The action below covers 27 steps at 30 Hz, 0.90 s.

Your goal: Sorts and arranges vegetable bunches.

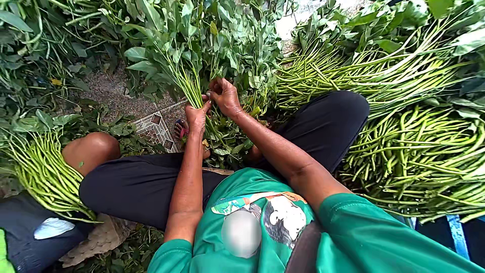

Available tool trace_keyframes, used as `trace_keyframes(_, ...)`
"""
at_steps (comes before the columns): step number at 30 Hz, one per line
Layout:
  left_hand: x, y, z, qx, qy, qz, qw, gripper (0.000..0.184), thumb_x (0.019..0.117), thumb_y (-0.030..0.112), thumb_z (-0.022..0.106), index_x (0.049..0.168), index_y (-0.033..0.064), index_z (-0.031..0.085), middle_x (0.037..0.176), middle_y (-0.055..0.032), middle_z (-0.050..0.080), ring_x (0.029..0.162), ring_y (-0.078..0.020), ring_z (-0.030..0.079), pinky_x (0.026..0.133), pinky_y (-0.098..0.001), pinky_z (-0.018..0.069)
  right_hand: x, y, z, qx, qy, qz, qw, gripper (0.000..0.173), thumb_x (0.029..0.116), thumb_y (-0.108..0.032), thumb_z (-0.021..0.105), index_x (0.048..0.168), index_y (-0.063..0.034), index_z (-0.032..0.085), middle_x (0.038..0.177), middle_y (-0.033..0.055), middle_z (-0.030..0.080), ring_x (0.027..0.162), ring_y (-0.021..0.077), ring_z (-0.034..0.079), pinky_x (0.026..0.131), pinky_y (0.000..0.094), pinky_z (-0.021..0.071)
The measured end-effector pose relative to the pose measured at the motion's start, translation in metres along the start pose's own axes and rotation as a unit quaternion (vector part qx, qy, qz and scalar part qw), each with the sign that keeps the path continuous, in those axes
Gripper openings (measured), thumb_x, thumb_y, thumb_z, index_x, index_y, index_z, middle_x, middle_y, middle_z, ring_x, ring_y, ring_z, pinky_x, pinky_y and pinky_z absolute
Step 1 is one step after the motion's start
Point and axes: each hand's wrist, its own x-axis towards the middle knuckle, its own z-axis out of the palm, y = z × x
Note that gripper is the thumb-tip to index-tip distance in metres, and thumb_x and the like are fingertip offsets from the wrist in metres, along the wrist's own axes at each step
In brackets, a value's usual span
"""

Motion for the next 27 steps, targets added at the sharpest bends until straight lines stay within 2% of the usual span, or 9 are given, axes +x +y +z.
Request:
trace_keyframes(4, 0.049, -0.044, -0.010, -0.045, 0.025, -0.002, 0.999, 0.027, 0.0900, -0.002, 0.074, 0.113, -0.0016, 0.059, 0.077, -0.0041, 0.066, 0.054, -0.0088, 0.061, 0.050, -0.0232, 0.0545, -0.006, 0.000, -0.001, -0.028, -0.041, -0.014, 0.999, 0.042, 0.0982, -0.015, 0.068, 0.135, 0.0000, 0.056, 0.105, 0.0122, 0.076, 0.092, 0.0231, 0.074, 0.088, 0.0424, 0.0594)
trace_keyframes(6, 0.049, -0.041, -0.011, -0.047, 0.043, -0.020, 0.998, 0.020, 0.0925, -0.001, 0.070, 0.108, -0.0002, 0.058, 0.073, -0.0026, 0.063, 0.053, -0.0082, 0.059, 0.050, -0.0231, 0.0535, -0.016, -0.004, -0.001, -0.144, -0.079, -0.017, 0.986, 0.052, 0.1041, -0.031, 0.060, 0.148, -0.0049, 0.050, 0.113, 0.0122, 0.075, 0.108, 0.0310, 0.069, 0.100, 0.0506, 0.0496)
trace_keyframes(8, 0.049, -0.040, -0.015, -0.072, 0.053, -0.014, 0.996, 0.016, 0.0939, -0.002, 0.069, 0.108, -0.0008, 0.062, 0.078, -0.0030, 0.067, 0.058, -0.0078, 0.061, 0.052, -0.0224, 0.0535, -0.033, -0.004, 0.004, -0.221, -0.091, -0.037, 0.970, 0.051, 0.1067, -0.035, 0.053, 0.150, -0.0083, 0.051, 0.114, 0.0159, 0.074, 0.110, 0.0380, 0.065, 0.102, 0.0576, 0.0422)
trace_keyframes(13, 0.049, -0.038, -0.025, -0.097, 0.061, -0.037, 0.993, 0.010, 0.0951, -0.002, 0.068, 0.104, 0.0002, 0.064, 0.081, -0.0044, 0.069, 0.056, -0.0065, 0.060, 0.048, -0.0194, 0.0509, -0.057, 0.000, 0.010, -0.160, -0.125, -0.021, 0.979, 0.038, 0.1114, -0.026, 0.042, 0.135, -0.0031, 0.062, 0.107, 0.0209, 0.074, 0.097, 0.0393, 0.073, 0.089, 0.0591, 0.0549)
trace_keyframes(16, 0.053, -0.034, -0.033, -0.108, 0.082, -0.042, 0.990, 0.012, 0.0966, 0.000, 0.067, 0.108, -0.0008, 0.064, 0.080, -0.0063, 0.070, 0.056, -0.0079, 0.061, 0.047, -0.0199, 0.0505, -0.068, 0.000, 0.005, -0.175, -0.134, -0.096, 0.971, 0.034, 0.1083, -0.024, 0.049, 0.100, 0.0040, 0.067, 0.093, 0.0199, 0.069, 0.086, 0.0366, 0.071, 0.075, 0.0556, 0.0565)
trace_keyframes(21, 0.059, -0.027, -0.052, -0.117, 0.107, -0.034, 0.987, 0.015, 0.0962, 0.000, 0.067, 0.110, 0.0010, 0.064, 0.084, -0.0057, 0.070, 0.058, -0.0080, 0.062, 0.047, -0.0194, 0.0502, -0.101, -0.007, 0.002, -0.167, -0.168, -0.206, 0.949, 0.029, 0.1038, -0.019, 0.058, 0.088, 0.0027, 0.069, 0.085, 0.0175, 0.069, 0.076, 0.0335, 0.071, 0.065, 0.0516, 0.0574)
trace_keyframes(23, 0.057, -0.028, -0.051, -0.121, 0.082, -0.033, 0.989, 0.018, 0.0961, -0.001, 0.067, 0.114, 0.0014, 0.065, 0.087, -0.0061, 0.071, 0.059, -0.0083, 0.062, 0.049, -0.0195, 0.0512, -0.080, -0.019, -0.002, -0.146, -0.129, -0.177, 0.965, 0.030, 0.1055, -0.022, 0.056, 0.097, 0.0034, 0.069, 0.088, 0.0173, 0.070, 0.079, 0.0323, 0.071, 0.069, 0.0527, 0.0579)
trace_keyframes(26, 0.051, -0.027, -0.043, -0.111, 0.041, -0.027, 0.993, 0.026, 0.0949, -0.001, 0.068, 0.120, 0.0029, 0.064, 0.084, -0.0040, 0.069, 0.058, -0.0075, 0.061, 0.050, -0.0200, 0.0519, -0.029, -0.029, -0.003, -0.185, -0.112, -0.114, 0.970, 0.035, 0.1059, -0.023, 0.056, 0.135, -0.0068, 0.065, 0.120, 0.0175, 0.072, 0.097, 0.0340, 0.073, 0.084, 0.0548, 0.0579)
trace_keyframes(27, 0.049, -0.026, -0.040, -0.101, 0.030, -0.026, 0.994, 0.026, 0.0941, -0.002, 0.069, 0.120, 0.0029, 0.064, 0.082, -0.0034, 0.068, 0.057, -0.0074, 0.060, 0.050, -0.0205, 0.0517, -0.015, -0.030, -0.002, -0.205, -0.120, -0.094, 0.967, 0.037, 0.1062, -0.023, 0.055, 0.140, -0.0096, 0.063, 0.125, 0.0179, 0.069, 0.100, 0.0354, 0.072, 0.086, 0.0552, 0.0570)
